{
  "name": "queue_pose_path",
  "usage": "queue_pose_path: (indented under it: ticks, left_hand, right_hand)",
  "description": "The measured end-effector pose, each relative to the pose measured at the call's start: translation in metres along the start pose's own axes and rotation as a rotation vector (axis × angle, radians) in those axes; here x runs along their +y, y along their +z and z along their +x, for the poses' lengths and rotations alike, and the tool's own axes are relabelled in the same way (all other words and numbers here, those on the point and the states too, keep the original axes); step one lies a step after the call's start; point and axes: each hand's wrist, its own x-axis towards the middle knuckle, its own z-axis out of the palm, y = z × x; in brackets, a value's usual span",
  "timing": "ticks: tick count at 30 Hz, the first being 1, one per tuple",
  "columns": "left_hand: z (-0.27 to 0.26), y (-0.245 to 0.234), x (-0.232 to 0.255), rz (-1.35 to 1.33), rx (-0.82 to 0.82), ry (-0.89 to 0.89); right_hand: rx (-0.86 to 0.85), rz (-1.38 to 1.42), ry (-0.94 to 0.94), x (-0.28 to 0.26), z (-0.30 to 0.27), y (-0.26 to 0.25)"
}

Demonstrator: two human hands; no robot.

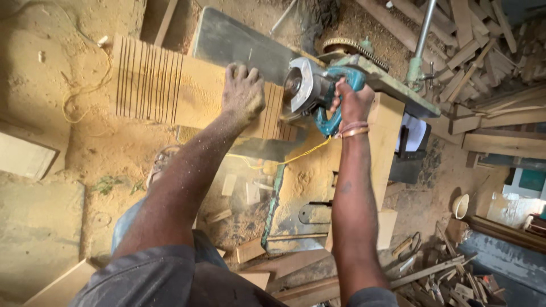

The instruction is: The person uses a handheld electric jigsaw to cut multiple parallel grooves into a rectangular wooden plank. The person repeatedly repositions the plank and the tool to create a series of evenly spaced cuts across the wood's surface.

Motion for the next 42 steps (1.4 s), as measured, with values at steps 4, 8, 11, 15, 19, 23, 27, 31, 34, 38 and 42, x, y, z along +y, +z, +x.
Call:
queue_pose_path:
  ticks: [4,8,11,15,19,23,27,31,34,38,42]
  left_hand:
    - [0.001,0.005,0.0,0.003,0.012,-0.002]
    - [0.003,-0.002,-0.012,0.136,-0.009,0.043]
    - [-0.011,0.001,-0.017,0.15,-0.018,-0.008]
    - [-0.001,0.003,-0.017,0.153,0.04,-0.013]
    - [0.0,0.017,-0.02,0.141,0.128,0.001]
    - [0.004,0.019,-0.022,0.118,0.093,0.001]
    - [0.003,0.026,-0.024,0.124,0.107,0.007]
    - [0.006,0.027,-0.025,0.124,0.144,0.026]
    - [0.004,0.022,-0.025,0.121,0.158,0.03]
    - [0.001,0.013,-0.02,0.129,0.035,0.019]
    - [0.0,0.004,-0.02,0.082,0.076,0.017]
  right_hand:
    - [0.052,-0.036,0.026,-0.007,0.025,0.009]
    - [0.061,0.035,-0.003,-0.007,-0.01,-0.004]
    - [-0.016,0.114,0.1,-0.004,-0.072,-0.03]
    - [0.017,-0.026,0.072,0.017,-0.15,-0.035]
    - [0.066,-0.022,0.13,0.045,-0.185,-0.03]
    - [0.044,0.039,0.14,0.047,-0.181,-0.029]
    - [0.037,0.004,0.109,0.045,-0.165,-0.026]
    - [0.041,-0.007,0.068,0.039,-0.139,-0.02]
    - [0.065,-0.031,0.047,0.03,-0.12,-0.012]
    - [0.046,-0.032,0.017,0.02,-0.09,-0.006]
    - [0.006,-0.004,0.023,0.007,-0.054,0.006]
